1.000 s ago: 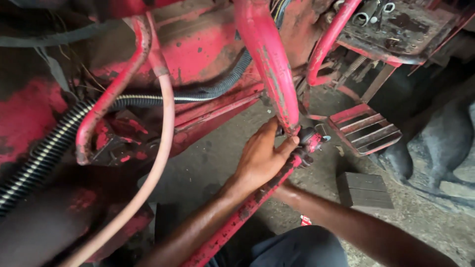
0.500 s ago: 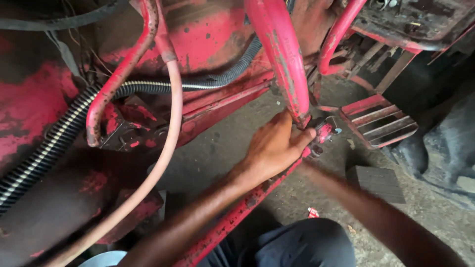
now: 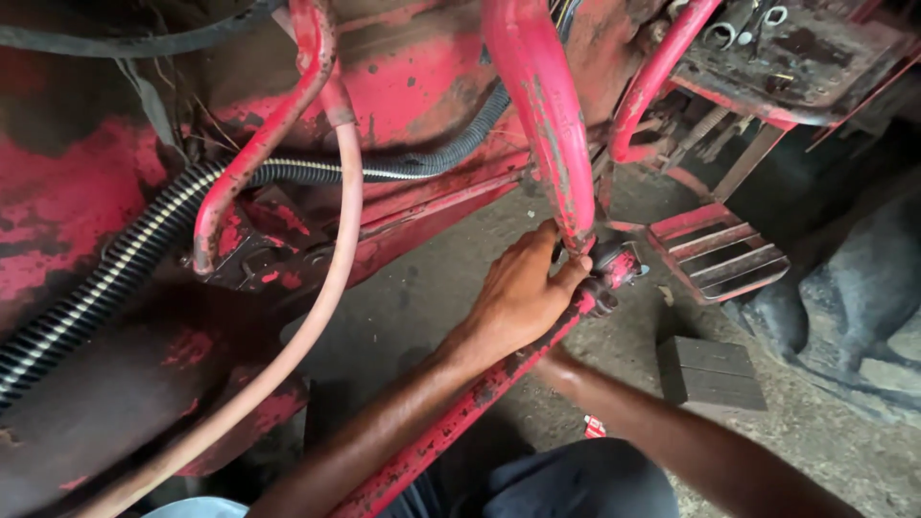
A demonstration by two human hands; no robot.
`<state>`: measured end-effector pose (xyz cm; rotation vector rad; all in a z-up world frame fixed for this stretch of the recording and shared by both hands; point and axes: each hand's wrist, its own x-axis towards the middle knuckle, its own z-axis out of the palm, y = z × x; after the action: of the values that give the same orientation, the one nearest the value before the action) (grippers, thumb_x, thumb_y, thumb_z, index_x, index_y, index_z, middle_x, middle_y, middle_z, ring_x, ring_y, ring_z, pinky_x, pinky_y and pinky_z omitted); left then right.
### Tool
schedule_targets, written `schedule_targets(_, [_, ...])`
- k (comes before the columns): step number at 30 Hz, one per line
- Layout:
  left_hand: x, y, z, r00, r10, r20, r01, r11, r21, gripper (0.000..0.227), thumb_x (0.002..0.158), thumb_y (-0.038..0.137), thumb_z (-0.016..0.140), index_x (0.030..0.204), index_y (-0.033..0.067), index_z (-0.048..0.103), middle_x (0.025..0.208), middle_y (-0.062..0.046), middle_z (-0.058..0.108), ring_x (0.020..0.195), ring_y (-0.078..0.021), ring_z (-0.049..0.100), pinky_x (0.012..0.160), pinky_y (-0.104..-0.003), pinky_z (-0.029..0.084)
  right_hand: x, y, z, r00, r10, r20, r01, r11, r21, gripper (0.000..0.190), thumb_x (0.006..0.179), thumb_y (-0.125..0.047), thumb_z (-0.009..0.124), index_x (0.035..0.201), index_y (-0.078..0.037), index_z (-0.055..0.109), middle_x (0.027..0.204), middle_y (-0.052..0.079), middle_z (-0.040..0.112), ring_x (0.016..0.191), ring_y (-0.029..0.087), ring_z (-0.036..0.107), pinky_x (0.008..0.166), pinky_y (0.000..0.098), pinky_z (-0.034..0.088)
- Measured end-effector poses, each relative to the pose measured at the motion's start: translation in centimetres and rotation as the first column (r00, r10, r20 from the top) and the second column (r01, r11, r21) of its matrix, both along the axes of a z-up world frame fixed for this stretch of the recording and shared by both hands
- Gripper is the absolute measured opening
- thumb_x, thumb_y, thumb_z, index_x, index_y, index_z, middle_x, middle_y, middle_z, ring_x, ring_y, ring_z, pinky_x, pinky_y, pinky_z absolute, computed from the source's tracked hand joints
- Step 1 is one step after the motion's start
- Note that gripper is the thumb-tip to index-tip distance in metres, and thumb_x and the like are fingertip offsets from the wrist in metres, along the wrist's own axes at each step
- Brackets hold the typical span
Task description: Using wrenches to loosen and tighten various bolts and components on a tractor engine and steering assembly.
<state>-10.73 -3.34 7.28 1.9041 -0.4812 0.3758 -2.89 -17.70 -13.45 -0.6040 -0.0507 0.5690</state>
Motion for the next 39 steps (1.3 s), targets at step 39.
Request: schedule_targets(39, [6.3,1.1,0.2,0.936,-0.33,0.125,0.32,0.943,0.092,0.051,0.088,0.046,0.066,0.123,0.0091,0.068,0.121,-0.014,0.073,0.116,-0.0307,0.068,0.098,-0.042,0.052,-4.8,8.6,10.9,0.825,-0.107,0.555,0.232,0.96,-0.159,0.054,0.099,-0.062,0.057,0.123,-0.013,0.054,0.113,0.002,0.062,0.105,0.017,0.061,0.089,0.0373,0.053])
